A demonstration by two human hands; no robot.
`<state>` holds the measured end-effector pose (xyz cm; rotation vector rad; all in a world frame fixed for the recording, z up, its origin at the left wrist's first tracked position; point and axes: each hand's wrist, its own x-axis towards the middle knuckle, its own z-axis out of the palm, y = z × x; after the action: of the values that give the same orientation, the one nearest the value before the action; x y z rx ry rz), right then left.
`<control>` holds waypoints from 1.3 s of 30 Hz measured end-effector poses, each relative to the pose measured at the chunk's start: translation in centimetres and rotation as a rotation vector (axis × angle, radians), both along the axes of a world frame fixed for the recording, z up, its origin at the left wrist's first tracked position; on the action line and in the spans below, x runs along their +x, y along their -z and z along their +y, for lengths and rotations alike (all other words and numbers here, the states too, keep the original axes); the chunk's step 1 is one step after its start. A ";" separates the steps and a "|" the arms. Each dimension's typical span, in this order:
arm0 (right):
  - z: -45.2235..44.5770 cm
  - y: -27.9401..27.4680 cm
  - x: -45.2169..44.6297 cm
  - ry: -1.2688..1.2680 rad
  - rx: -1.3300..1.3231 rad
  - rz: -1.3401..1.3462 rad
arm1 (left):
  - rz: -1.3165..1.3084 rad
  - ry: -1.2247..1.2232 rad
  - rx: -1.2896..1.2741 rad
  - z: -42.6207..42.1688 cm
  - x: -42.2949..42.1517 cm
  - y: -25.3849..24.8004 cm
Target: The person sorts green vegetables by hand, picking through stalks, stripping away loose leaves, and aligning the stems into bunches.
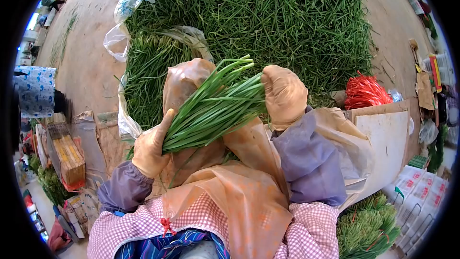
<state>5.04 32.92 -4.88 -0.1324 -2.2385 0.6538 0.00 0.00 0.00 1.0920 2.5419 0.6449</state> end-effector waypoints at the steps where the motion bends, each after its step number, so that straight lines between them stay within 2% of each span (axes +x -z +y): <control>1: 0.0 0.4 0.1 0.068 -0.198 -0.031 | 0.045 0.020 -0.020 0.0 0.0 0.2; 2: 0.2 0.5 0.1 0.136 -0.396 -0.061 | 0.090 0.039 -0.042 -0.1 0.1 0.2; 4: 4.8 1.4 -0.3 0.263 -0.757 0.072 | 0.091 0.050 -0.014 0.3 -0.1 0.7; 5: 8.1 2.4 0.3 0.421 -0.737 -0.044 | 0.087 0.054 -0.024 0.0 -0.1 0.4; 6: 12.7 5.6 1.1 0.400 -0.824 -0.023 | 0.102 0.050 -0.023 0.2 -0.3 0.6; 7: 12.5 2.7 1.9 0.675 -0.282 -0.493 | 0.113 0.047 -0.024 0.3 -0.5 0.7; 9: 8.8 -0.5 3.3 0.526 0.002 -0.305 | 0.094 0.042 -0.053 0.4 0.2 0.3; 11: 3.1 -4.3 2.6 0.067 -0.228 -0.130 | 0.099 0.048 -0.091 0.6 0.2 -0.3; 13: 0.4 -5.9 2.6 -0.237 0.205 -0.315 | 0.105 0.057 -0.096 0.5 0.2 -0.2; 15: -2.3 -3.8 2.2 -0.262 0.317 -0.294 | 0.120 0.063 -0.067 0.3 0.0 0.1; 16: -2.6 -3.0 1.8 -0.296 0.312 -0.167 | 0.128 0.062 -0.038 0.1 -0.1 0.3; 20: -2.7 0.1 2.1 -0.117 -0.510 0.034 | 0.154 0.072 -0.061 -0.2 0.2 0.3; 21: -1.4 -0.8 2.2 0.028 -0.607 -0.041 | 0.151 0.073 -0.066 -0.2 0.2 0.2; 23: 3.1 -0.3 1.2 0.235 -0.807 0.077 | 0.149 0.072 -0.072 -0.2 0.2 -0.1; 25: 9.2 0.8 1.5 0.342 -0.853 -0.108 | 0.133 0.084 -0.062 -0.1 0.1 -0.3; 27: 9.6 -0.3 0.2 0.172 -0.475 -0.257 | 0.125 0.098 -0.054 0.0 -0.1 -0.5; 29: 7.2 -3.7 -2.1 -0.115 -0.675 -0.513 | 0.124 0.122 -0.049 0.0 -0.3 -0.7; 31: 5.7 -5.1 -4.5 -0.495 -0.712 -0.759 | 0.138 0.151 -0.085 -0.1 -0.5 -0.7; 32: 5.1 -4.4 -5.7 -0.569 -0.681 -0.936 | 0.146 0.163 -0.102 -0.1 -0.7 -0.7; 33: 2.3 -7.2 -6.1 -0.412 -0.562 -1.152 | 0.150 0.173 -0.117 0.0 -0.8 -0.8; 35: 0.9 -6.0 -7.6 -0.609 -0.485 -1.387 | 0.157 0.188 -0.146 0.0 -1.0 -0.8; 37: 0.1 -4.1 -7.7 -0.730 -0.631 -1.359 | 0.170 0.191 -0.141 -0.1 -1.1 -0.6; 39: 0.0 -3.9 -6.6 -0.713 -0.828 -1.129 | 0.165 0.193 -0.132 -0.2 -1.2 -0.2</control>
<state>-1.57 32.87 -1.01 -0.1185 -2.8549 2.3423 -1.18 -0.21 0.20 1.3708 2.5280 0.3455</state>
